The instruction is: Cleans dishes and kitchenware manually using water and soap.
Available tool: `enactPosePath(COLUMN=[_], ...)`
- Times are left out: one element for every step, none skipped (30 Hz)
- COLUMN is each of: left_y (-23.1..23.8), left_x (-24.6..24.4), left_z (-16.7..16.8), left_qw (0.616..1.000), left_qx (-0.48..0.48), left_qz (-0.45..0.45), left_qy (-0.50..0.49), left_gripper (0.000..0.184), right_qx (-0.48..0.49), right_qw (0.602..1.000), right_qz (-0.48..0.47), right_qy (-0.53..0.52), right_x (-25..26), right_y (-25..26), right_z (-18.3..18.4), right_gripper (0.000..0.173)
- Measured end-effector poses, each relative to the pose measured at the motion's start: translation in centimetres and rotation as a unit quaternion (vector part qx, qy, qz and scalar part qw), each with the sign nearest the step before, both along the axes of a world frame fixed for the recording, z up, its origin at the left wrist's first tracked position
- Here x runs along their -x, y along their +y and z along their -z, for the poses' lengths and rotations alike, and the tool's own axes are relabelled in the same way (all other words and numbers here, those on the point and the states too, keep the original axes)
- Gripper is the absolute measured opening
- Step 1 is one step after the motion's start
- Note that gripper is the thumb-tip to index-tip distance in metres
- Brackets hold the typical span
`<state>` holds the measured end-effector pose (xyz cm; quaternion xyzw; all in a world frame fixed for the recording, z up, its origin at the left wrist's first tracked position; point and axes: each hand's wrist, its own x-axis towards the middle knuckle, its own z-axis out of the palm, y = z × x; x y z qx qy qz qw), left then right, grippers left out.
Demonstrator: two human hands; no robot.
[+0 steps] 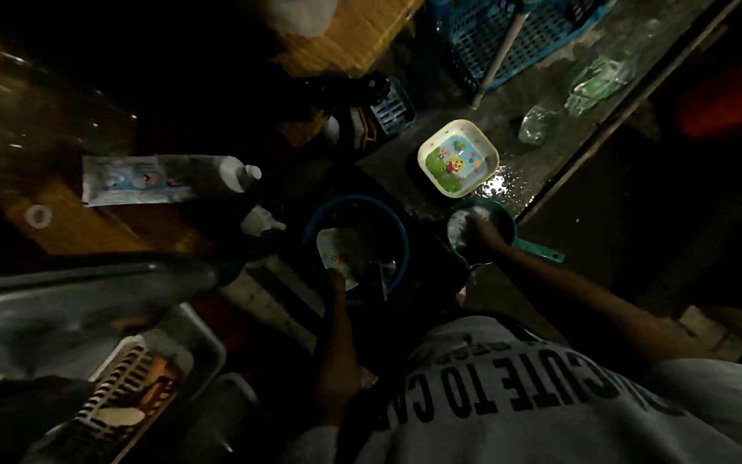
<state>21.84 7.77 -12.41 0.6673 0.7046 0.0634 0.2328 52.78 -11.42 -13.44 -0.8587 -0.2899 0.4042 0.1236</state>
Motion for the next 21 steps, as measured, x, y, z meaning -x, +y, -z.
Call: enactPosePath(left_y=[0.8,1.1,1.1,0.9,0.5,0.1,-0.1,-0.2,-0.3,-0.4,-0.4,-0.6,-0.9,-1.3,-1.7,-2.0,-2.3,-2.5,-2.6,-2.6,-2.4], left_x=[0.6,1.0,1.2,1.5,1.9,2.3,2.6,3.0,3.4,3.7,3.8,3.7,3.3,2.9,2.4,1.8,1.2,0.7,0.2,-0.4,-1.0], left_z=[0.1,-0.2,-0.9,-1.8,-3.0,-4.2,-5.2,-5.8,-6.0,-6.1,-6.0,-6.4,-6.9,-7.7,-8.3,-8.8,-9.4,-9.7,-10.0,-10.4,-10.6], left_qw=[1.0,1.0,0.999,0.998,0.996,0.995,0.992,0.989,0.985,0.98,0.976,0.976,0.977,0.975,0.97,0.967,0.963,0.96,0.959,0.966,0.976], left_qx=[0.022,0.014,-0.014,-0.05,-0.076,-0.095,-0.109,-0.126,-0.146,-0.165,-0.18,-0.182,-0.18,-0.186,-0.199,-0.21,-0.223,-0.235,-0.233,-0.203,-0.158], left_qz=[0.0,-0.007,-0.007,0.002,0.021,0.04,0.055,0.069,0.083,0.091,0.091,0.084,0.079,0.081,0.088,0.1,0.115,0.13,0.142,0.132,0.104], left_qy=[-0.002,-0.016,-0.031,-0.032,-0.029,-0.019,-0.014,-0.02,-0.043,-0.064,-0.076,-0.081,-0.084,-0.094,-0.105,-0.104,-0.095,-0.085,-0.081,-0.088,-0.106], left_gripper=[0.057,0.06,0.061,0.061,0.061,0.06,0.06,0.059,0.057,0.053,0.049,0.047,0.047,0.047,0.045,0.044,0.041,0.039,0.039,0.041,0.044], right_qx=[0.005,0.015,0.028,0.041,0.053,0.057,0.061,0.066,0.07,0.077,0.085,0.092,0.098,0.101,0.095,0.074,0.046,0.024,0.017,0.011,-0.001], right_qw=[1.0,0.999,0.998,0.997,0.995,0.994,0.993,0.992,0.992,0.991,0.99,0.989,0.988,0.986,0.982,0.979,0.974,0.97,0.969,0.972,0.978], right_qz=[-0.017,-0.036,-0.051,-0.066,-0.077,-0.083,-0.088,-0.091,-0.088,-0.086,-0.086,-0.091,-0.102,-0.12,-0.148,-0.182,-0.215,-0.237,-0.24,-0.23,-0.203], right_qy=[-0.006,-0.015,-0.022,-0.028,-0.035,-0.041,-0.049,-0.057,-0.064,-0.07,-0.072,-0.072,-0.068,-0.064,-0.062,-0.054,-0.049,-0.05,-0.044,-0.043,-0.048], right_x=[-0.4,-0.7,-1.0,-1.1,-1.2,-1.1,-1.0,-0.9,-0.7,-0.4,0.0,0.2,0.4,0.5,0.6,0.5,0.5,0.5,0.5,0.5,0.5], right_y=[0.0,0.1,0.2,0.4,0.6,0.7,0.8,0.9,1.1,1.2,1.3,1.3,1.3,1.2,1.0,0.6,0.2,-0.1,-0.3,-0.3,-0.2], right_z=[0.1,0.0,-0.1,-0.3,-0.4,-0.6,-0.7,-0.6,-0.8,-1.2,-1.7,-2.2,-2.4,-2.2,-1.8,-1.3,-0.7,-0.2,0.1,0.1,-0.1], right_gripper=[0.056,0.051,0.045,0.042,0.039,0.037,0.036,0.036,0.036,0.035,0.035,0.035,0.036,0.039,0.043,0.051,0.057,0.063,0.071,0.074,0.072])
